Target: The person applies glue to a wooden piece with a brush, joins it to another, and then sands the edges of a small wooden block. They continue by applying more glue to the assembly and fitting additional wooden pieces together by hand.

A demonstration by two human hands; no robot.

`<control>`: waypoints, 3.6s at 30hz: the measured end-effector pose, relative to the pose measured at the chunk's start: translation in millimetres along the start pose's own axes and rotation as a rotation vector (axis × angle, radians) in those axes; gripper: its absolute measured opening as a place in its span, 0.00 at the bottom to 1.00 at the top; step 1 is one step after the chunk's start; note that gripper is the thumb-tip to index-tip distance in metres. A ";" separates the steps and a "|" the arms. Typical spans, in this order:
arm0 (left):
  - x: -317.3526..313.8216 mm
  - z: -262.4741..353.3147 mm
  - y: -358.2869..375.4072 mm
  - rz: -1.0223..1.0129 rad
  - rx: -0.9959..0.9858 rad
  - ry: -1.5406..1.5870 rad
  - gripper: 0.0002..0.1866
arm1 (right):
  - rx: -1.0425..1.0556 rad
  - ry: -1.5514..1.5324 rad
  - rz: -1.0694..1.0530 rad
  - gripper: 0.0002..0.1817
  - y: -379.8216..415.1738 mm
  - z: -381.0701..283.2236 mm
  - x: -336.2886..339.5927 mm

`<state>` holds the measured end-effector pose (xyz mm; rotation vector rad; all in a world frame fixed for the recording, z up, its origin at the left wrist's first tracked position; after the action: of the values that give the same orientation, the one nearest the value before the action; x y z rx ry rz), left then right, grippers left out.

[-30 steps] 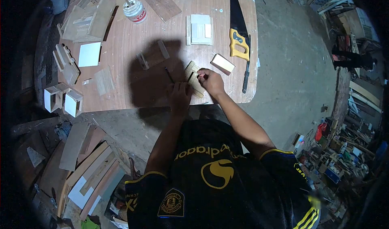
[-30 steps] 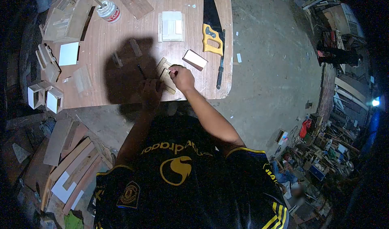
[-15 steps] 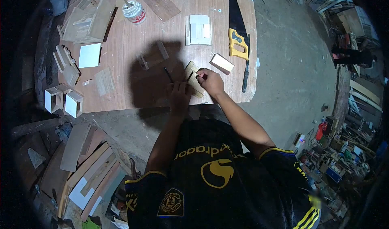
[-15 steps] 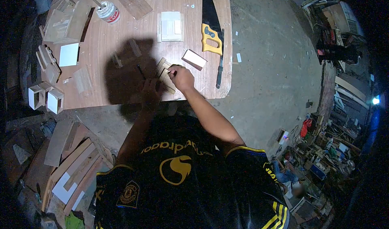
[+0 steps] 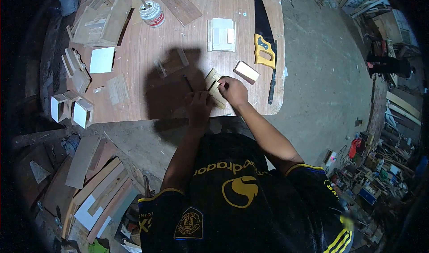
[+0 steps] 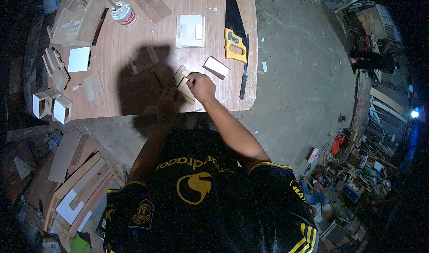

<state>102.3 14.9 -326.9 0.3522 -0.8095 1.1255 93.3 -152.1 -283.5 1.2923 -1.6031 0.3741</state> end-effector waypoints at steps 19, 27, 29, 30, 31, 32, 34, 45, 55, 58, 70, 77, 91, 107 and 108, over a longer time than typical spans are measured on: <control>55.0 42.5 -24.6 0.098 -0.148 0.094 0.09 | 0.303 -0.132 0.151 0.20 19.0 -20.4 47.4; 125.1 89.7 -37.9 0.019 -0.272 0.289 0.14 | 0.272 -0.516 -0.206 0.16 51.5 -36.2 96.0; 139.1 102.3 -39.6 -0.005 -0.240 0.409 0.15 | 0.231 -0.599 -0.251 0.15 58.1 -38.9 93.9; 142.0 106.1 -38.5 -0.005 -0.254 0.408 0.15 | 0.228 -0.701 -0.266 0.15 63.0 -44.0 94.4; 144.1 108.2 -38.0 -0.012 -0.191 0.539 0.16 | 0.226 -0.803 -0.281 0.15 67.9 -49.9 95.8; 146.0 109.2 -38.2 -0.022 -0.125 0.669 0.16 | 0.222 -0.775 -0.282 0.14 72.1 -54.0 97.1; 142.7 105.7 -38.0 -0.015 -0.159 0.784 0.15 | 0.278 -0.789 -0.273 0.13 76.7 -56.6 84.3; 204.8 73.7 -14.6 -0.077 0.343 1.177 0.16 | 0.025 -0.017 0.316 0.22 6.7 28.1 60.6; 264.4 124.6 0.4 -0.178 0.252 1.005 0.15 | -0.060 0.353 0.211 0.33 -16.1 58.4 47.7; 250.2 109.8 -0.8 -0.157 0.165 1.077 0.15 | -0.057 -0.039 0.222 0.36 -20.7 73.6 23.9; 235.5 156.5 -39.8 -0.316 0.079 0.901 0.12 | 0.343 -0.755 0.183 0.49 142.7 -106.8 203.6; 213.8 181.6 -50.8 -0.589 -0.022 0.773 0.11 | 0.331 -0.673 0.296 0.48 174.7 -107.5 227.3; 230.5 170.3 -60.2 -0.408 -0.062 0.876 0.21 | 0.432 -0.552 0.203 0.39 166.8 -132.0 246.8; 259.6 122.4 -42.4 -0.217 0.013 1.256 0.17 | 0.337 -0.794 0.437 0.40 159.9 -79.8 235.0; 256.5 128.9 -38.9 -0.278 0.178 1.396 0.21 | 0.354 -0.770 0.440 0.40 164.3 -84.3 229.3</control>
<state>135.8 87.0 -48.3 -0.2088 0.5591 0.8947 10.1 -154.1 -1.1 1.4306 -2.5839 0.4751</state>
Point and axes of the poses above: each hand's wrist, its own y-axis away from the middle knuckle, its own x-axis out of the back of the hand, z = x × y, the point moved 2 cm from there along -y, towards the middle knuckle, and after that the axes turned 6 degrees about y, right-handed, at the moved point
